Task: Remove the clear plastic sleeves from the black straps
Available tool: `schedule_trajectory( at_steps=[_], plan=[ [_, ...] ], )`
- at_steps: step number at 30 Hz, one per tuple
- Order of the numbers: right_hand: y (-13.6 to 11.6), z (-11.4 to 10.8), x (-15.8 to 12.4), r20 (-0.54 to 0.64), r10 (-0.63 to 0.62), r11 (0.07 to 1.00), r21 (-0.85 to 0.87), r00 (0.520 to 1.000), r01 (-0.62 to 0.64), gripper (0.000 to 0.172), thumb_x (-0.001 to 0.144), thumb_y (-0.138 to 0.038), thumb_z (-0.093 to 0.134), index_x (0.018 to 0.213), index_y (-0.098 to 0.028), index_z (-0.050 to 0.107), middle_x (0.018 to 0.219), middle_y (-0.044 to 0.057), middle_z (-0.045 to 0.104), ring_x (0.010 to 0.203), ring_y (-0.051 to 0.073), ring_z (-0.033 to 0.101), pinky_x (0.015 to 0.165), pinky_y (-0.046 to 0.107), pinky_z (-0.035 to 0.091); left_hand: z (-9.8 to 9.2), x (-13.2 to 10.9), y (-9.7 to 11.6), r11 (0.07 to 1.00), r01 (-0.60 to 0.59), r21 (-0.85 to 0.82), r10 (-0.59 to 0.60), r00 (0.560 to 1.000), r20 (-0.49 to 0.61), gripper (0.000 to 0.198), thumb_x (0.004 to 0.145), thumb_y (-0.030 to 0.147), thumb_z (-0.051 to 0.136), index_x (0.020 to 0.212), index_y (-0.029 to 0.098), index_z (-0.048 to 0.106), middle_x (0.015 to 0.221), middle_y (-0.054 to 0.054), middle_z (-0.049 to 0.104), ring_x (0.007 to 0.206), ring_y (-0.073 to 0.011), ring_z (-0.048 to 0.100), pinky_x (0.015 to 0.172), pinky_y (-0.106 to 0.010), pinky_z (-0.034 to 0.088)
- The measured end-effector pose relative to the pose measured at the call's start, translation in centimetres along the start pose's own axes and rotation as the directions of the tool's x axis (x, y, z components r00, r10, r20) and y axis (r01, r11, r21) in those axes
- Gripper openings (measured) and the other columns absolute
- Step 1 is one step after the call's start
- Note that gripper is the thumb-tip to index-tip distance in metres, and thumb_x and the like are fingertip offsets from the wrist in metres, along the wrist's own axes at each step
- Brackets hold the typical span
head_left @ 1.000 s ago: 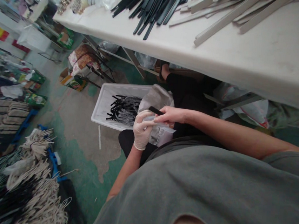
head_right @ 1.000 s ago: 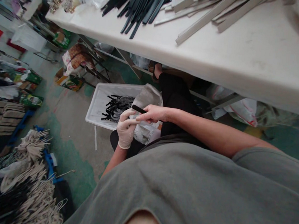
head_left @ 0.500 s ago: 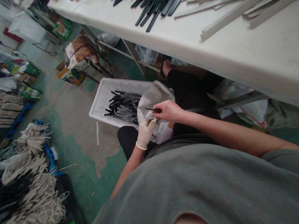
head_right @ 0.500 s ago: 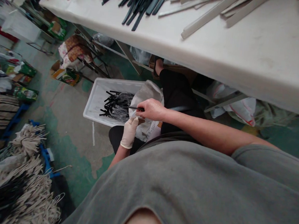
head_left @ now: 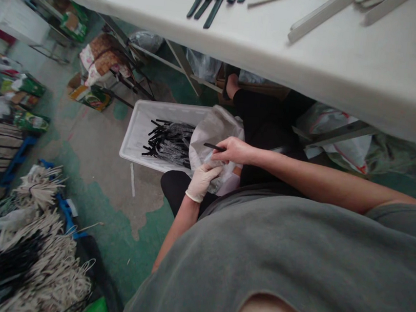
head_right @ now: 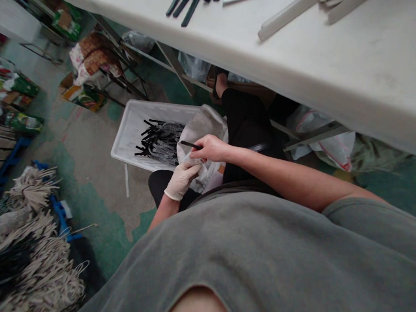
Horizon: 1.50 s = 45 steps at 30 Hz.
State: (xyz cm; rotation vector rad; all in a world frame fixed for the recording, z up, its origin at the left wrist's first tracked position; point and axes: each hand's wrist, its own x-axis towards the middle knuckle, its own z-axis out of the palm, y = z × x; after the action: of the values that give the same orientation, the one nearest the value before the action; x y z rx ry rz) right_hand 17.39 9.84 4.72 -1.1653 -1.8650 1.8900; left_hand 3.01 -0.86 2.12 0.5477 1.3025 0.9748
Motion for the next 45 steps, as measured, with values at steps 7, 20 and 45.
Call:
schedule_trajectory(
  at_steps=[7,20,45],
  plan=[
    [-0.7,0.0,0.5,-0.038,0.014,0.997,-0.07,0.999,-0.016,0.021,0.074,-0.032,0.068,0.084,-0.014,0.073,0.05,-0.005,0.055,0.046,0.007,0.046,0.047,0.02,0.032,1.2,0.1,0.9,0.987,0.149,-0.061,-0.143,0.985,0.1,0.028,0.064,0.034,0.083,0.079,0.013,0.074,0.079,-0.008,0.073,0.08,-0.0225,0.07,0.085,-0.038,0.054],
    [0.2,-1.3,-3.6,0.246,0.119,0.993,-0.056,0.962,-0.108,0.051,0.089,-0.062,0.047,0.077,-0.014,0.064,0.064,0.005,0.07,0.042,0.01,0.054,0.043,0.021,0.042,1.1,3.2,2.6,0.889,-0.068,-0.452,-0.072,0.956,-0.285,0.026,0.079,0.04,0.074,0.082,0.017,0.063,0.086,-0.003,0.072,0.081,-0.0149,0.07,0.088,-0.032,0.052],
    [-3.3,-2.1,-4.0,0.002,-0.004,0.846,-0.533,1.0,0.004,0.046,0.093,-0.026,0.05,0.139,-0.024,0.049,0.073,0.0,0.073,0.065,0.016,0.065,0.06,0.024,0.039,1.1,2.1,1.9,0.824,-0.032,-0.566,-0.13,0.961,-0.244,0.011,0.09,0.026,0.06,0.088,0.017,0.067,0.089,-0.003,0.072,0.087,-0.0136,0.069,0.087,-0.03,0.052]
  ],
)
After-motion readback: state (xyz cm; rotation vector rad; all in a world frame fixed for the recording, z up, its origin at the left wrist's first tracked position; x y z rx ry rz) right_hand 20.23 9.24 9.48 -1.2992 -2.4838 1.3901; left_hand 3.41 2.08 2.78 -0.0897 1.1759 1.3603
